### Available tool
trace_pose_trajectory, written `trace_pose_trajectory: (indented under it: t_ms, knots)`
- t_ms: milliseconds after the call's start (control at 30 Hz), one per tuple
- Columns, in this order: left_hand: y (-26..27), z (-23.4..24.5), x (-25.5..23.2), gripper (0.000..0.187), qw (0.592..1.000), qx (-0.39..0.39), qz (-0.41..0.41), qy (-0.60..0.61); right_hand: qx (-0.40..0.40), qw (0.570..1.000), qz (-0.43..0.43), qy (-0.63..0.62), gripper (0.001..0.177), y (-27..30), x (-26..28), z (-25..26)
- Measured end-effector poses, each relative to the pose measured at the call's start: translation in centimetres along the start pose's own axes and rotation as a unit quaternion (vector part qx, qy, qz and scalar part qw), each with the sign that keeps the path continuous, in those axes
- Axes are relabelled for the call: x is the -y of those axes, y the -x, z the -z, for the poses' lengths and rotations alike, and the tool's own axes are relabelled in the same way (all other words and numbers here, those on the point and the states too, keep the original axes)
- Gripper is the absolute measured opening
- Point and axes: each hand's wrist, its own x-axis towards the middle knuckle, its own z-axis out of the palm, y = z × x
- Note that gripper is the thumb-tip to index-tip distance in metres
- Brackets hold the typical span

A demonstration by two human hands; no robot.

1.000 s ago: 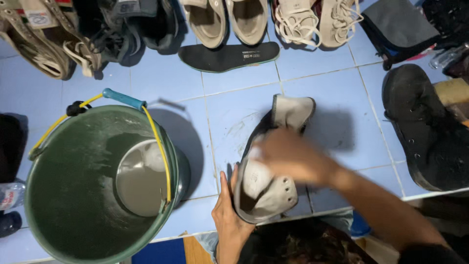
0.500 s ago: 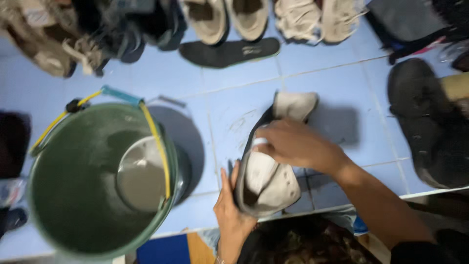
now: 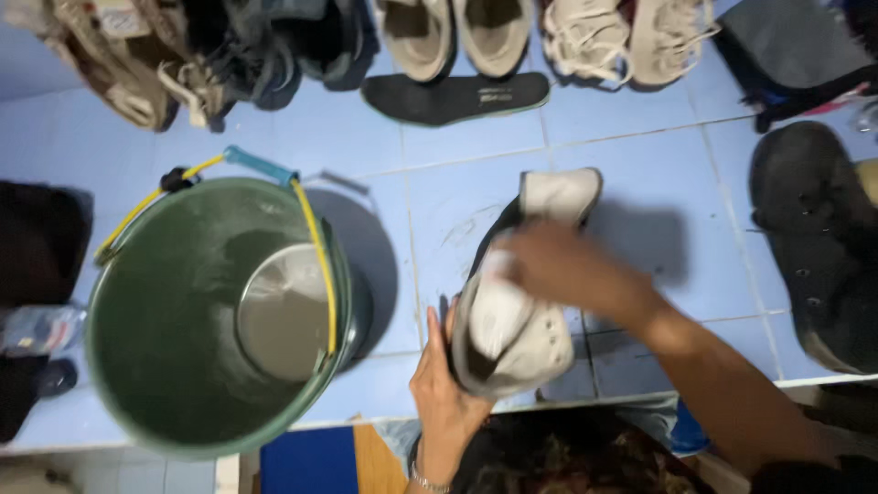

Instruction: The person cleans a shoe using a brush and soapy water from a bucket, scrubbing the interior and exterior surfaces.

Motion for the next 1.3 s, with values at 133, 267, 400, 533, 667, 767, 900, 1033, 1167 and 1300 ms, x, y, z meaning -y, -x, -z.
trace_pose_trajectory:
  t_ms: [133,267,400,533,667,767,900,1033,1167,1300]
  knots:
    - [-0.7,0.0,-0.2,0.102,1.000,-0.008,0.010,-0.006,0.064,0.989,-0.070,0.112,0.010,-1.3,3.0,-0.2]
    - [-0.5,0.2,-0.3,0.109,0.999,0.017,0.027,0.036,-0.041,0.951,-0.306,-0.016,0.027,-0.9,-0.7,3.3]
    - [-0.3,-0.4,0.5,0.118,1.000,0.001,0.021,0.001,0.057,0.898,0.067,0.432,0.032,-0.7,3.4,1.7]
    - [0.6,-0.5,0.5,0.121,0.999,0.003,0.048,-0.010,-0.025,0.997,-0.030,0.061,0.019,-0.7,-0.2,1.7]
    - [-0.3,-0.4,-0.1,0.121,0.999,-0.006,0.052,0.002,0.103,0.983,-0.022,-0.152,0.023,-0.4,4.0,3.5]
    - [0.6,-0.7,1.1,0.131,0.992,0.019,0.121,-0.019,-0.087,0.973,-0.203,-0.075,0.018,-0.3,-2.8,1.6]
    - [-0.3,-0.3,0.3,0.124,0.990,0.042,0.136,-0.006,-0.078,0.981,-0.029,0.176,0.027,-0.6,1.7,1.0]
    - [0.1,-0.3,0.0,0.105,0.999,0.004,0.027,-0.027,-0.054,0.984,-0.119,-0.125,0.017,0.1,0.4,2.0]
    - [-0.4,-0.2,0.0,0.103,0.997,-0.029,-0.021,-0.062,-0.007,0.971,0.072,-0.229,0.013,0.4,3.0,3.8]
    - [0.0,-0.1,0.1,0.109,0.998,-0.013,-0.005,-0.056,-0.196,0.957,0.027,-0.213,0.032,1.6,-1.6,-1.7]
